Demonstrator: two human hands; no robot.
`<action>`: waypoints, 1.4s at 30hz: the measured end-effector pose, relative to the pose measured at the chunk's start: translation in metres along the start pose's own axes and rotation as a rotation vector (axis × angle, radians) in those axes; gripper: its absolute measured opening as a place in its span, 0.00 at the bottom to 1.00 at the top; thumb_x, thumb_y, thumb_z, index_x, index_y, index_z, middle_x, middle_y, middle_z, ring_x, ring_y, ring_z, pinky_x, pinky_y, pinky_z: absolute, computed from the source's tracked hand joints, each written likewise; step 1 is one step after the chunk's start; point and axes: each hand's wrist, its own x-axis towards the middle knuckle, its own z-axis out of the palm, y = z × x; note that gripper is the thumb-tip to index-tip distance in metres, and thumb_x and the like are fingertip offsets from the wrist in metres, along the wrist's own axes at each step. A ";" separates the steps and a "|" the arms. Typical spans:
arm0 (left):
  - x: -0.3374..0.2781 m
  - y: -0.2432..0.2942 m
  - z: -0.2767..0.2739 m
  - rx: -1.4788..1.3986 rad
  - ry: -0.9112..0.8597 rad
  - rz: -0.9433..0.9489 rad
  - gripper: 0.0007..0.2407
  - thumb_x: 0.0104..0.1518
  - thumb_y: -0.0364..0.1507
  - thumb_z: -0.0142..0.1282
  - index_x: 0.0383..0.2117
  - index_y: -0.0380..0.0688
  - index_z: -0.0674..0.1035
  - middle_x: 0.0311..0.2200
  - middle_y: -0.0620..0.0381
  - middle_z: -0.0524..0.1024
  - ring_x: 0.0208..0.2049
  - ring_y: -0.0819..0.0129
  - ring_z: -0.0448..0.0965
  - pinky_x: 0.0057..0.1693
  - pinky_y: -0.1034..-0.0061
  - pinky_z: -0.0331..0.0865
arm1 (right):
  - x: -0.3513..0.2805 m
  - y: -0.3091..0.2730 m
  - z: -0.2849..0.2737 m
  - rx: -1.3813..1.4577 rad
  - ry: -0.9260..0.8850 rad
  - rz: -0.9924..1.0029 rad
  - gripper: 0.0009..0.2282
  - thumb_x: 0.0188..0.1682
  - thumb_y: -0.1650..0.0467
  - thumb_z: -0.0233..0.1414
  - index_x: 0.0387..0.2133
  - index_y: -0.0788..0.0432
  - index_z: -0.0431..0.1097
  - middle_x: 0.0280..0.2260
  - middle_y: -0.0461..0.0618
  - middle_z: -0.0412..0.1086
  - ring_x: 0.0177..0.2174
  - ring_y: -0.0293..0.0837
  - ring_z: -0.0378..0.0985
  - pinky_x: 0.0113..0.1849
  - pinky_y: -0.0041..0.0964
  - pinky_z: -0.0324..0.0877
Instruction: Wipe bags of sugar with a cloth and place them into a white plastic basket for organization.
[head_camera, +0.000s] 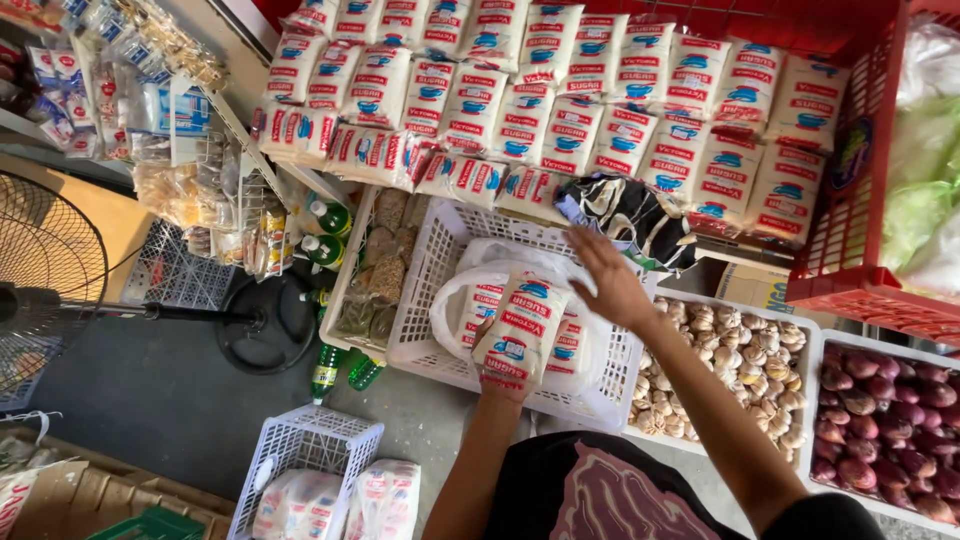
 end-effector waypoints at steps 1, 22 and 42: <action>-0.002 0.001 0.002 -0.002 0.003 0.000 0.27 0.61 0.41 0.52 0.62 0.35 0.69 0.57 0.43 0.74 0.58 0.48 0.73 0.68 0.51 0.63 | -0.007 -0.022 -0.006 0.001 -0.003 0.002 0.35 0.47 0.64 0.57 0.69 0.56 0.50 0.69 0.59 0.49 0.68 0.58 0.47 0.65 0.58 0.45; -0.011 0.041 -0.013 0.780 0.375 -0.319 0.37 0.57 0.59 0.44 0.69 0.50 0.63 0.59 0.63 0.69 0.60 0.67 0.67 0.63 0.69 0.57 | -0.064 -0.079 0.019 0.620 -0.060 0.169 0.32 0.38 0.81 0.52 0.63 0.61 0.60 0.58 0.57 0.67 0.56 0.52 0.71 0.57 0.43 0.66; -0.025 0.025 0.069 1.816 0.136 0.256 0.27 0.57 0.24 0.64 0.64 0.36 0.69 0.54 0.46 0.80 0.54 0.58 0.83 0.58 0.69 0.75 | -0.061 -0.114 0.018 1.125 0.018 0.576 0.21 0.54 0.67 0.49 0.59 0.63 0.64 0.50 0.52 0.75 0.50 0.41 0.75 0.51 0.36 0.70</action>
